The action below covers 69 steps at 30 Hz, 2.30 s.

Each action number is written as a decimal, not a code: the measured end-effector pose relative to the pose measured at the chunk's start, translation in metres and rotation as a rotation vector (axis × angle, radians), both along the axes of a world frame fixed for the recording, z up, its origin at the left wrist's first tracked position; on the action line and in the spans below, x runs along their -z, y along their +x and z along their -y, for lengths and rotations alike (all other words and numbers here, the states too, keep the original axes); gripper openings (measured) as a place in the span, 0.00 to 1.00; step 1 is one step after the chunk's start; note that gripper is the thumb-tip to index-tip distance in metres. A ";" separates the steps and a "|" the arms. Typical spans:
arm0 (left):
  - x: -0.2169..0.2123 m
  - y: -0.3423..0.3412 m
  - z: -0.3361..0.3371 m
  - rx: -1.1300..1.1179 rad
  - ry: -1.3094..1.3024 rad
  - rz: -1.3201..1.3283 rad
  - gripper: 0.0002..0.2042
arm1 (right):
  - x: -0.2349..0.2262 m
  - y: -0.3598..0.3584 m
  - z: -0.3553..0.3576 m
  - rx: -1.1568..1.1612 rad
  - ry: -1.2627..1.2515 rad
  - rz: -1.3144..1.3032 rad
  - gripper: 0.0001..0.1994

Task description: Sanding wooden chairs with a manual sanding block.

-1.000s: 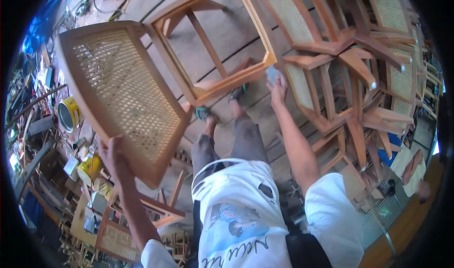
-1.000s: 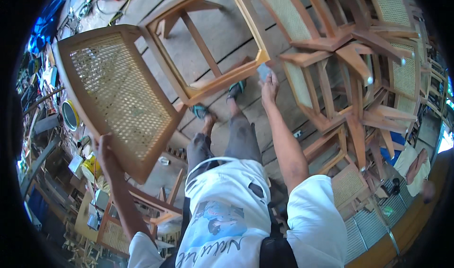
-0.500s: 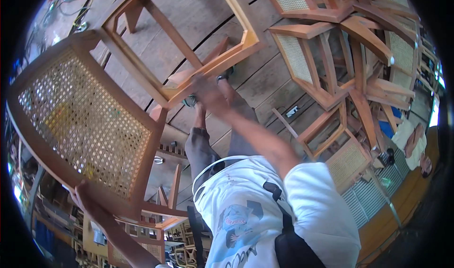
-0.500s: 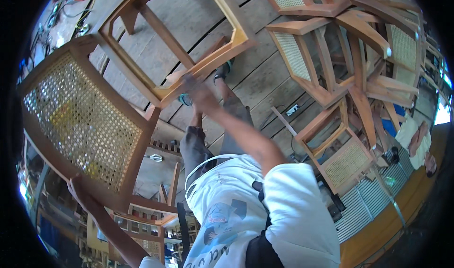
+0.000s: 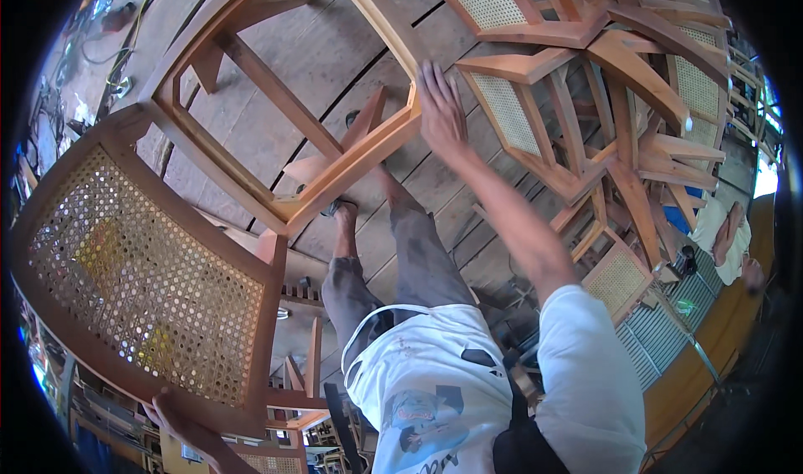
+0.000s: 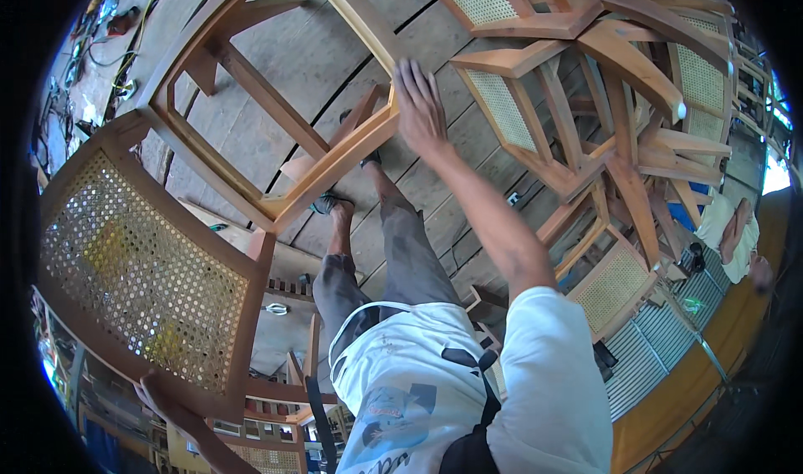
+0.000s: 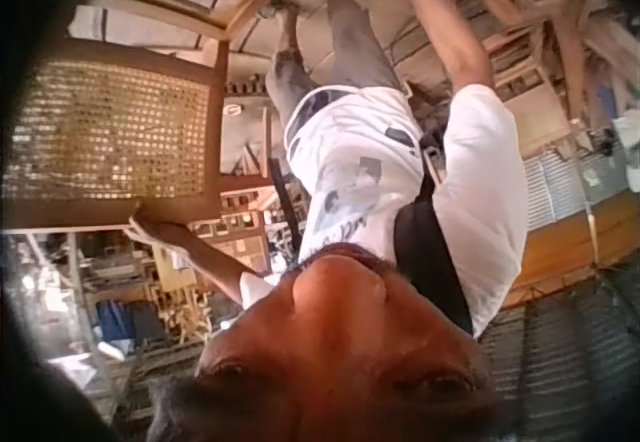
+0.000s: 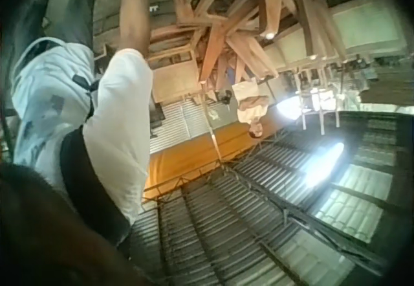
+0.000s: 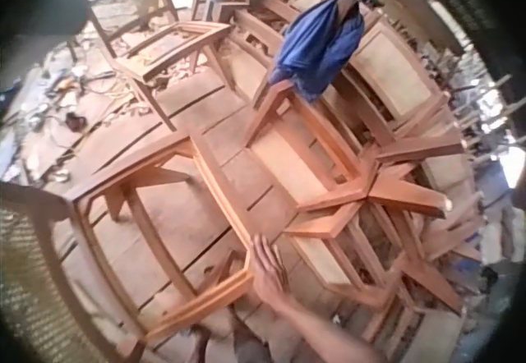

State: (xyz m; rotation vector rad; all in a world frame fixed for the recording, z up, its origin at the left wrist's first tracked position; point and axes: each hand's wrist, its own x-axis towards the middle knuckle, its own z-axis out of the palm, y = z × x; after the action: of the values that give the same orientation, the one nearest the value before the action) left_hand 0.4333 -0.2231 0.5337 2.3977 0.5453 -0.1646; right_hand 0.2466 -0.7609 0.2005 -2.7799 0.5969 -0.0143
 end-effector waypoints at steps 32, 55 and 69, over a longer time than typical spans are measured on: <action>-0.002 -0.019 0.033 -0.210 0.045 0.070 0.28 | 0.061 0.364 -0.076 -0.406 0.045 0.432 0.29; -0.017 -0.014 0.042 -0.316 -0.116 -0.119 0.28 | 0.040 0.364 -0.190 -1.048 -0.019 0.332 0.27; -0.018 -0.005 0.050 -0.256 -0.103 -0.149 0.29 | 0.035 0.161 -0.213 -1.329 0.420 0.041 0.32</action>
State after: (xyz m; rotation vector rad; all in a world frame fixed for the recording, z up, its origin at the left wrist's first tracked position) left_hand 0.4282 -0.2726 0.5515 2.2037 0.8855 -0.2538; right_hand 0.4080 -0.5479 0.1651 -2.2198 -1.1483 0.2880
